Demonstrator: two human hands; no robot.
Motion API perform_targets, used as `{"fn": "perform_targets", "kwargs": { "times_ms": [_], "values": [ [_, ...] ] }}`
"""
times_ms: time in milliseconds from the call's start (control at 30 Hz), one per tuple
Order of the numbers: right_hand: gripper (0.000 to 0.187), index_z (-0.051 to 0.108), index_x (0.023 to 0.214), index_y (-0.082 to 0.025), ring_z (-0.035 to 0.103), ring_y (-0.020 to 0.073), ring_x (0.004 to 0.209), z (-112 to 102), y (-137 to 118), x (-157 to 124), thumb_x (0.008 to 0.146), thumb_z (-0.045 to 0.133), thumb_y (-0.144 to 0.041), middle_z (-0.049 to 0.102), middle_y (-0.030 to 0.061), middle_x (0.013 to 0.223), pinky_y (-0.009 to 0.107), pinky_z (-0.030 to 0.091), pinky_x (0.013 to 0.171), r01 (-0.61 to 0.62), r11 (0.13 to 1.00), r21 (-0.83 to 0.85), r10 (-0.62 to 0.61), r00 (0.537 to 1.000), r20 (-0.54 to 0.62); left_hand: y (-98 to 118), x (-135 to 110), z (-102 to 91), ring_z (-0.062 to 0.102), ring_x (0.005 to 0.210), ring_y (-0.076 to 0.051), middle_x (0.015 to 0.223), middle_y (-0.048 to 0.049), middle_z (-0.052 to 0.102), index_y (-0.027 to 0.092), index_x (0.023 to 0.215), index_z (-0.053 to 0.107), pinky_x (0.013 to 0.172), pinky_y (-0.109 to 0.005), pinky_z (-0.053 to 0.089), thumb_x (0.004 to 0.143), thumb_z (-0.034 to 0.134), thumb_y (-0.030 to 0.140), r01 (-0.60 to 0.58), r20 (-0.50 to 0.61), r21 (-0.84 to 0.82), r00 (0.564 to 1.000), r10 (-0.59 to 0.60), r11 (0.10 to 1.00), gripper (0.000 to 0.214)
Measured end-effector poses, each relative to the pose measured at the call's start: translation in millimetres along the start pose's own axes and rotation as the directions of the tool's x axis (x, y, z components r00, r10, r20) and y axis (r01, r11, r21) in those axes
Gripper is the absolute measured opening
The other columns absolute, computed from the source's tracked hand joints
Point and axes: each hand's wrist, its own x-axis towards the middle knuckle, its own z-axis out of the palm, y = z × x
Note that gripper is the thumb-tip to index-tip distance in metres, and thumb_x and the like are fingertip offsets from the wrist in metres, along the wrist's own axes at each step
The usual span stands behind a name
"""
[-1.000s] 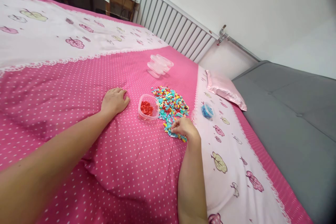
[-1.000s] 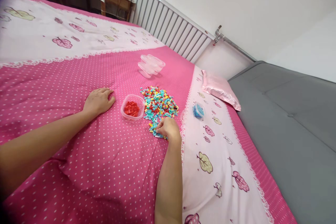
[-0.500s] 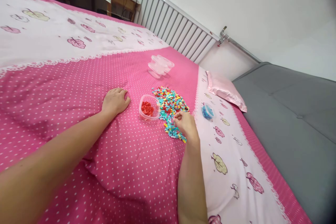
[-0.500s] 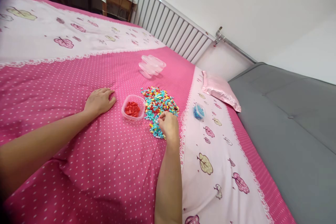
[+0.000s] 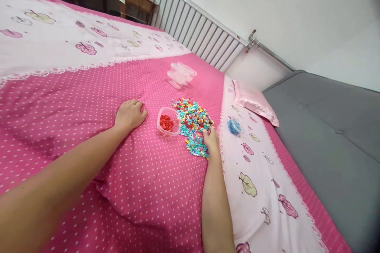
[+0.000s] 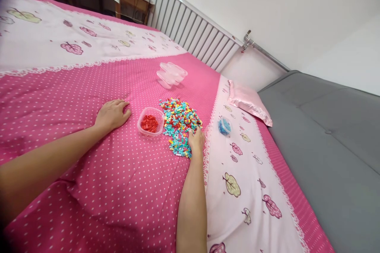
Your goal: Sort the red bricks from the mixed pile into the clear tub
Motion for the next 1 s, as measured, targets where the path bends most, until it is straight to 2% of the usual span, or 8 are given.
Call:
{"fn": "perform_targets", "kwargs": {
  "times_ms": [133, 300, 400, 500, 633, 700, 867, 1000],
  "values": [
    [0.057, 0.041, 0.137, -0.009, 0.046, 0.0250, 0.125, 10.3, 2.2, 3.9, 0.085, 0.045, -0.033, 0.049, 0.0176, 0.136, 0.040, 0.032, 0.107, 0.107, 0.992, 0.071, -0.109, 0.993, 0.034, 0.1, 0.1, -0.2, 0.052, 0.115, -0.027, 0.120, -0.0141, 0.061, 0.011, 0.115, 0.061, 0.103, -0.037, 0.033, 0.084, 0.034, 0.037, -0.012, 0.000, 0.012, 1.000, 0.012, 1.000, 0.048],
    [0.056, 0.049, 0.131, -0.011, 0.053, 0.0265, 0.116, 9.4, 3.2, 3.3, 0.080, 0.055, -0.031, 0.056, 0.0170, 0.127, 0.039, 0.038, 0.101, 0.124, 0.989, 0.078, -0.128, 0.991, 0.050, 0.2, 0.3, -0.2, 0.052, 0.115, -0.027, 0.120, -0.0138, 0.061, 0.011, 0.115, 0.061, 0.102, -0.037, 0.034, 0.084, 0.035, 0.036, -0.010, -0.006, 0.028, 1.000, 0.010, 1.000, 0.048],
    [0.054, 0.053, 0.125, -0.011, 0.055, 0.0266, 0.110, 9.3, 2.3, 2.7, 0.076, 0.058, -0.033, 0.058, 0.0167, 0.121, 0.039, 0.041, 0.098, 0.117, 0.986, 0.118, -0.118, 0.993, 0.006, -0.3, 0.5, 0.6, 0.053, 0.114, -0.027, 0.119, -0.0142, 0.061, 0.010, 0.114, 0.061, 0.102, -0.037, 0.034, 0.084, 0.036, 0.036, -0.012, -0.005, 0.024, 1.000, 0.013, 1.000, 0.048],
    [0.061, 0.050, 0.128, -0.011, 0.051, 0.0270, 0.115, 11.5, 1.7, 2.5, 0.074, 0.061, -0.037, 0.053, 0.0176, 0.125, 0.039, 0.039, 0.099, 0.150, 0.976, 0.158, -0.142, 0.988, -0.060, -0.7, 0.7, 1.3, 0.053, 0.114, -0.027, 0.118, -0.0143, 0.062, 0.010, 0.114, 0.062, 0.102, -0.038, 0.034, 0.083, 0.036, 0.036, -0.012, -0.012, 0.019, 1.000, 0.012, 1.000, 0.047],
    [0.061, 0.046, 0.133, -0.015, 0.041, 0.0258, 0.126, 16.1, 2.2, 3.2, 0.077, 0.058, -0.036, 0.047, 0.0154, 0.134, 0.041, 0.031, 0.107, 0.312, 0.931, 0.191, -0.316, 0.949, -0.008, -0.6, 0.7, 1.2, 0.053, 0.114, -0.028, 0.119, -0.0147, 0.062, 0.010, 0.114, 0.062, 0.102, -0.038, 0.034, 0.084, 0.036, 0.036, -0.017, -0.017, 0.020, 1.000, 0.018, 1.000, 0.048],
    [0.056, 0.048, 0.131, -0.017, 0.041, 0.0246, 0.126, 17.1, 2.0, 3.4, 0.079, 0.057, -0.035, 0.047, 0.0136, 0.133, 0.040, 0.030, 0.108, 0.367, 0.908, 0.202, -0.379, 0.925, 0.025, -0.2, 0.7, 0.7, 0.053, 0.113, -0.028, 0.119, -0.0147, 0.062, 0.010, 0.114, 0.062, 0.102, -0.038, 0.034, 0.084, 0.036, 0.036, -0.018, -0.016, 0.017, 1.000, 0.018, 1.000, 0.048],
    [0.047, 0.055, 0.125, -0.020, 0.045, 0.0219, 0.120, 15.3, -2.4, 1.8, 0.080, 0.057, -0.032, 0.050, 0.0112, 0.125, 0.038, 0.034, 0.105, 0.440, 0.868, 0.230, -0.476, 0.869, 0.137, 0.0, 0.4, 0.5, 0.053, 0.114, -0.028, 0.119, -0.0148, 0.062, 0.010, 0.114, 0.062, 0.102, -0.038, 0.034, 0.084, 0.036, 0.036, -0.012, -0.021, 0.008, 1.000, 0.013, 1.000, 0.048],
    [0.044, 0.055, 0.125, -0.022, 0.045, 0.0211, 0.121, 15.0, -7.8, -0.5, 0.082, 0.056, -0.033, 0.049, 0.0098, 0.124, 0.037, 0.035, 0.105, 0.487, 0.837, 0.248, -0.532, 0.831, 0.164, 0.1, 0.5, 0.5, 0.053, 0.114, -0.028, 0.119, -0.0145, 0.061, 0.010, 0.115, 0.061, 0.102, -0.038, 0.034, 0.084, 0.035, 0.037, -0.018, -0.017, 0.019, 1.000, 0.018, 1.000, 0.048]
  ]
}}
